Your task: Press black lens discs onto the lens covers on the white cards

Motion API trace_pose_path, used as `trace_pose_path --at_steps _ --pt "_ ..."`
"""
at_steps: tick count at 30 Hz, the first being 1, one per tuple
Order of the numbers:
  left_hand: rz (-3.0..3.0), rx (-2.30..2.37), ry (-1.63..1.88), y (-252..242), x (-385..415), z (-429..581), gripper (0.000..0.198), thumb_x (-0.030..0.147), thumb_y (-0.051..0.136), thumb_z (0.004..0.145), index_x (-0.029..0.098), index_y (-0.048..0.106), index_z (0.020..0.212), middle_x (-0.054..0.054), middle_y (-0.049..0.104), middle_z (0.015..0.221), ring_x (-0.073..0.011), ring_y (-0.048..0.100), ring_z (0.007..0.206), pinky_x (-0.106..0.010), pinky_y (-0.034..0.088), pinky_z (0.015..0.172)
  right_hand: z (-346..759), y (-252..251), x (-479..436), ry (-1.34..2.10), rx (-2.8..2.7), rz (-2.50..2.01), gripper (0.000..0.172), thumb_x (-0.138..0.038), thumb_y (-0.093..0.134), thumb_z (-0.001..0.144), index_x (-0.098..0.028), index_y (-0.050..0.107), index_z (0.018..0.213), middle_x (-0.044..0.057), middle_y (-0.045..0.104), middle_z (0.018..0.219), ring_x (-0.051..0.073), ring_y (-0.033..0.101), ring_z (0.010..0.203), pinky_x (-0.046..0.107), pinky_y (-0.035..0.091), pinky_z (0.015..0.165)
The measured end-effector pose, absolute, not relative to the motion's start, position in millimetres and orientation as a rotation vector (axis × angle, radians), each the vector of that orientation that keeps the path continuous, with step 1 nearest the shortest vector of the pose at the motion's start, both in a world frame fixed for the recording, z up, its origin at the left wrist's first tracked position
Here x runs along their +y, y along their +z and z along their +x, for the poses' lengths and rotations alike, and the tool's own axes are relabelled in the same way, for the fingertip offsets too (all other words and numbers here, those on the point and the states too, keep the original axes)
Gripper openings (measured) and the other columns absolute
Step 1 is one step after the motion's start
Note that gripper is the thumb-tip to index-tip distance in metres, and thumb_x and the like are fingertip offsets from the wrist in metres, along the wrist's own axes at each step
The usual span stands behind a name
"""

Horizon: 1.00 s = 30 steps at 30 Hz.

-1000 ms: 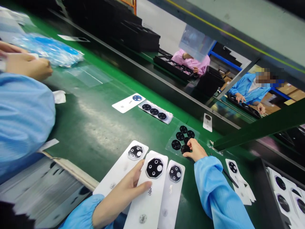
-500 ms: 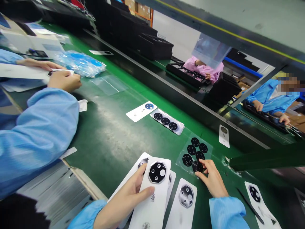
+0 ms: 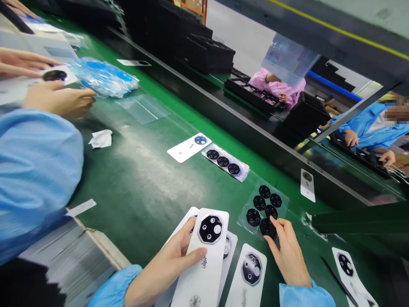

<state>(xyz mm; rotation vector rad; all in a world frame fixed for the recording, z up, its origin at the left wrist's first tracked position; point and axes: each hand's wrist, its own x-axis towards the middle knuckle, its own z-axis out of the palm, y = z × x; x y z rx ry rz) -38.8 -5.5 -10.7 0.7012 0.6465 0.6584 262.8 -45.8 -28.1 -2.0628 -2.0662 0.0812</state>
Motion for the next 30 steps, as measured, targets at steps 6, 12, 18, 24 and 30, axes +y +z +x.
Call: trace_pose_path --at_steps 6,12,18,24,30 --pt "0.667 0.631 0.662 -10.0 -4.0 -37.2 0.055 0.029 0.067 0.077 0.02 0.038 0.122 -0.009 0.064 0.105 -0.0234 0.065 0.087 -0.034 0.05 0.073 275.8 -28.6 -41.3 0.216 -2.128 -2.007 0.046 -0.039 0.049 0.087 -0.029 0.038 0.13 0.006 0.048 0.106 0.014 0.06 0.071 0.029 0.056 0.068" --pt "0.653 0.625 0.658 -6.7 -3.0 -37.6 0.052 0.028 0.067 0.077 0.02 0.04 0.121 -0.008 0.064 0.104 -0.023 0.065 0.087 -0.033 0.051 0.073 266.0 -21.4 -40.8 0.236 -2.097 -2.016 0.046 -0.038 0.046 0.088 -0.026 0.037 0.132 0.007 0.047 0.105 0.016 0.058 0.073 0.031 0.054 0.063" --pt "0.661 0.626 0.634 -5.5 -3.7 -38.2 0.052 0.028 0.066 0.078 0.021 0.039 0.122 -0.007 0.066 0.103 -0.0232 0.065 0.091 -0.032 0.05 0.075 260.7 -18.9 -39.9 0.291 -2.014 -2.034 0.039 -0.041 0.047 0.087 -0.027 0.043 0.122 0.007 0.048 0.106 0.017 0.057 0.073 0.034 0.054 0.065" --pt "0.66 0.626 0.638 -5.0 -4.9 -38.2 0.056 0.028 0.066 0.078 0.021 0.035 0.125 -0.008 0.065 0.104 -0.0234 0.065 0.089 -0.034 0.049 0.075 270.7 -20.0 -35.5 0.426 -1.935 -1.995 0.034 -0.042 0.052 0.084 -0.026 0.049 0.114 0.005 0.049 0.104 0.015 0.054 0.073 0.036 0.052 0.075" --pt "0.689 0.63 0.648 -0.5 -8.3 -38.2 0.059 0.028 0.065 0.079 0.021 0.032 0.127 -0.009 0.063 0.109 -0.0224 0.065 0.086 -0.033 0.05 0.073 273.7 -16.5 -35.5 0.568 -1.771 -1.945 0.035 -0.046 0.057 0.08 -0.022 0.054 0.105 0.007 0.051 0.11 0.013 0.056 0.07 0.035 0.054 0.074"
